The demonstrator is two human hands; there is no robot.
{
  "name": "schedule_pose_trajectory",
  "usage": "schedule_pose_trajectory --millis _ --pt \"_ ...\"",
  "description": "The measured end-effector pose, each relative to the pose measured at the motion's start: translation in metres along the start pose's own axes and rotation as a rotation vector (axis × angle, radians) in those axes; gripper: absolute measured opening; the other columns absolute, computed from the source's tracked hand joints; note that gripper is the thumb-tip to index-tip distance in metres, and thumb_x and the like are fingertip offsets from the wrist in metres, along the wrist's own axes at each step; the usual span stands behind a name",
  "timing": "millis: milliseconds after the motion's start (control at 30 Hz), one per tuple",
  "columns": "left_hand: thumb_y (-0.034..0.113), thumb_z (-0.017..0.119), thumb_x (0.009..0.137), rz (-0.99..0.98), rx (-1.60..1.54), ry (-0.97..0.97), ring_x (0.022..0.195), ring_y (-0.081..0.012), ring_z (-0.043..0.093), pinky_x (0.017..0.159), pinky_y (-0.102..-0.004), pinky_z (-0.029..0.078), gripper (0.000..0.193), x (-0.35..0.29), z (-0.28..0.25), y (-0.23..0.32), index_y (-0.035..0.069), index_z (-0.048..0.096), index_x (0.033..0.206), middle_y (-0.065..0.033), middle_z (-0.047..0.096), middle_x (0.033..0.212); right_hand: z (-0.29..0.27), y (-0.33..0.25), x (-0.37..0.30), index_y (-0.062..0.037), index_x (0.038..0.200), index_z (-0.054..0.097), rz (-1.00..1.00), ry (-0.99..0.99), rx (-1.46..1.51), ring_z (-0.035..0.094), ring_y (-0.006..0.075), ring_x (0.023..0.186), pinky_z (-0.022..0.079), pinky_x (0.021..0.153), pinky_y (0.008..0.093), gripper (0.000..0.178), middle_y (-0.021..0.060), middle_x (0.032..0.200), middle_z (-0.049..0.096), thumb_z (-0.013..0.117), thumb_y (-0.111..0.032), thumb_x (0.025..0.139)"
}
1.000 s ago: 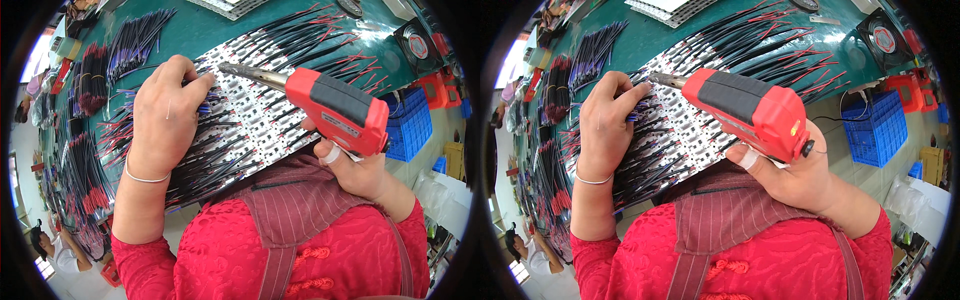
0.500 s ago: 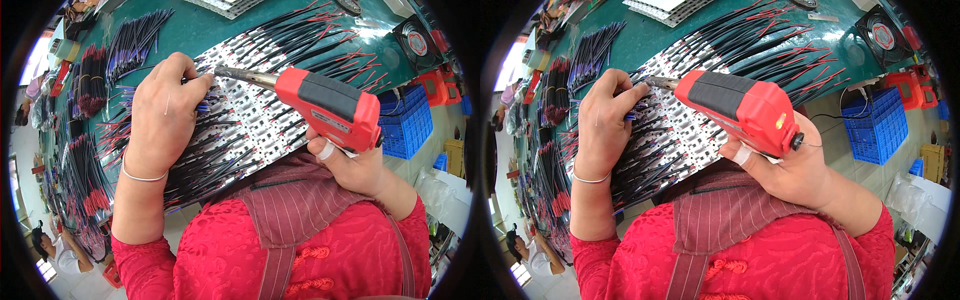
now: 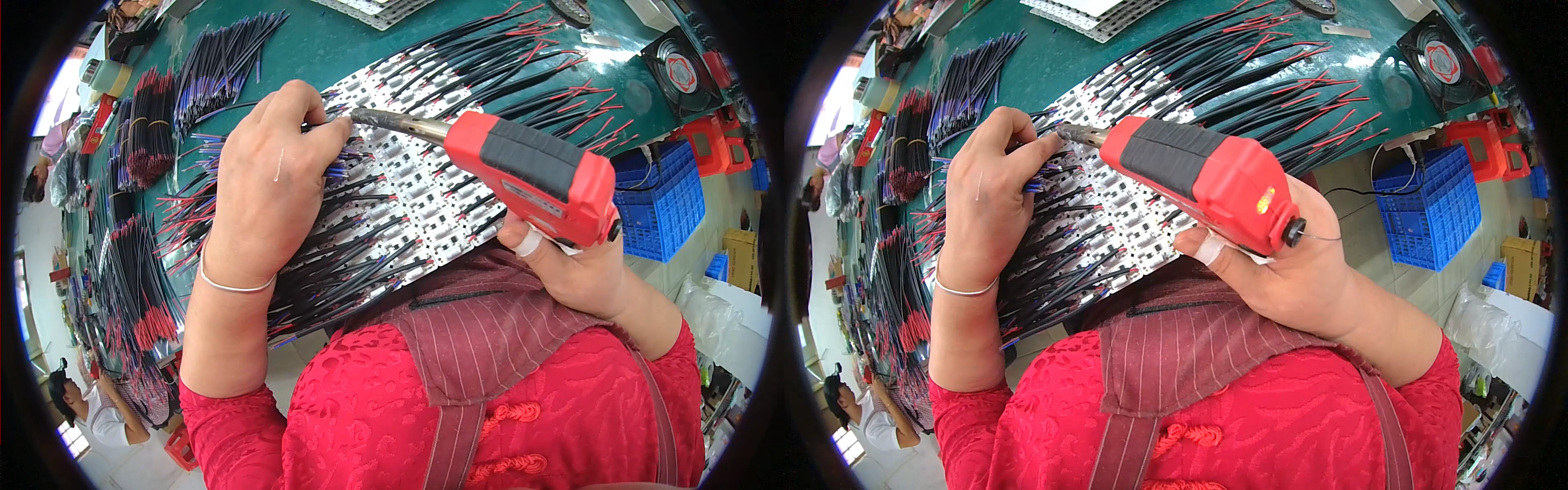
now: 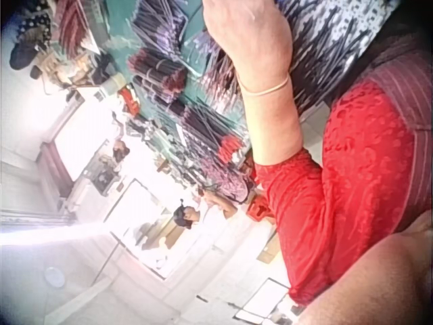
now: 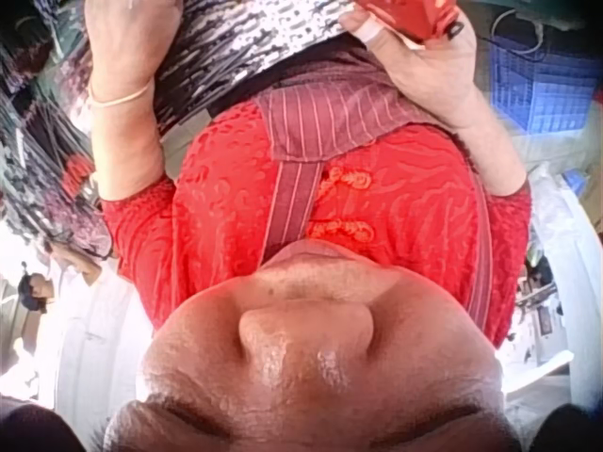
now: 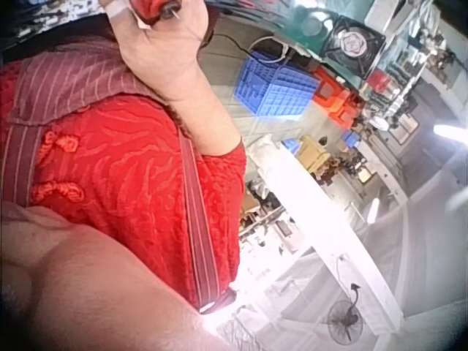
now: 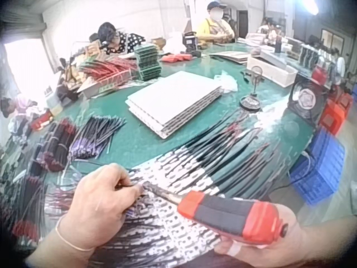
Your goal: The person solders wires onto an electronic board using a soldering tool, smooths and organizes the attached wires by hand, and solders more wires onto the board.
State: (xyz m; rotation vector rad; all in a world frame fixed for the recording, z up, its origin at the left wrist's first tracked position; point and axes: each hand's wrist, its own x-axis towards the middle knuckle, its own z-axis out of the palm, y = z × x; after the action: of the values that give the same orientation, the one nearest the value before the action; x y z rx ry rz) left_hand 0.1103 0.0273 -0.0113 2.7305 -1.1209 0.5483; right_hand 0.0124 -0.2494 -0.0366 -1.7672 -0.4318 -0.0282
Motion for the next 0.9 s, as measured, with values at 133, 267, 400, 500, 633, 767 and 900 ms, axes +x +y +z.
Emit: schedule_pose_trajectory --millis 133,267,400,500,633,767,900 --pt "-0.011 0.062 0.061 0.006 0.001 0.005 0.081 -0.0287 0.062 0.069 -0.0394 0.049 0.038 0.0 0.0 0.0 0.006 0.072 0.094 -0.0095 0.057 0.087 0.001 0.0 0.001 0.0042 0.121 0.061 0.079 0.009 0.1 0.07 0.015 0.099 0.056 0.089 0.0305 0.032 0.0099 0.106 0.071 0.07 0.004 0.09" --pt "-0.011 0.062 0.061 0.014 0.005 0.01 0.081 -0.029 0.062 0.069 -0.0395 0.05 0.038 0.0 0.0 0.0 0.006 0.072 0.094 -0.0097 0.057 0.088 0.002 -0.002 0.0 0.0043 0.121 0.06 0.161 0.052 0.251 0.07 0.0157 0.099 0.057 0.089 0.0314 0.032 0.0107 0.106 0.072 0.07 0.004 0.09" --pt "-0.011 0.063 0.061 -0.005 0.004 -0.004 0.081 -0.0292 0.062 0.069 -0.0395 0.05 0.038 0.0 0.0 0.001 0.006 0.072 0.094 -0.0098 0.057 0.088 0.002 -0.002 0.001 0.0041 0.122 0.06 0.089 -0.006 0.086 0.071 0.0153 0.095 0.057 0.087 0.0305 0.033 0.0109 0.107 0.072 0.07 0.003 0.09" --pt "-0.011 0.063 0.062 -0.004 0.0 -0.005 0.081 -0.0292 0.062 0.068 -0.0396 0.05 0.038 0.0 0.0 0.001 0.006 0.072 0.094 -0.0099 0.057 0.087 0.0 -0.004 0.003 0.004 0.122 0.061 0.085 0.006 0.076 0.071 0.0149 0.095 0.057 0.087 0.0297 0.034 0.0102 0.108 0.072 0.071 0.002 0.09" --pt "-0.011 0.062 0.062 0.012 0.003 -0.002 0.08 -0.0289 0.062 0.068 -0.0394 0.05 0.038 0.001 0.0 0.001 0.006 0.072 0.095 -0.0098 0.056 0.087 0.001 -0.011 0.003 0.0039 0.12 0.062 0.2 0.03 0.188 0.07 0.0143 0.098 0.055 0.089 0.03 0.033 0.0094 0.109 0.073 0.072 0.001 0.089" --pt "-0.011 0.062 0.063 0.013 0.004 0.0 0.08 -0.0286 0.061 0.067 -0.0392 0.049 0.039 0.001 0.0 0.001 0.006 0.073 0.096 -0.0096 0.056 0.086 0.003 -0.015 -0.001 0.0039 0.121 0.062 0.222 0.18 0.354 0.068 0.0145 0.102 0.053 0.092 0.0312 0.034 0.0109 0.112 0.072 0.072 0.002 0.089" --pt "-0.01 0.062 0.064 0.009 0.006 0.004 0.079 -0.0283 0.061 0.067 -0.0393 0.049 0.038 0.002 0.0 0.002 0.007 0.073 0.097 -0.0096 0.056 0.086 -0.002 -0.012 -0.002 0.0039 0.127 0.058 0.18 0.062 0.201 0.067 0.016 0.106 0.053 0.094 0.0312 0.04 0.0141 0.119 0.07 0.071 0.002 0.09"
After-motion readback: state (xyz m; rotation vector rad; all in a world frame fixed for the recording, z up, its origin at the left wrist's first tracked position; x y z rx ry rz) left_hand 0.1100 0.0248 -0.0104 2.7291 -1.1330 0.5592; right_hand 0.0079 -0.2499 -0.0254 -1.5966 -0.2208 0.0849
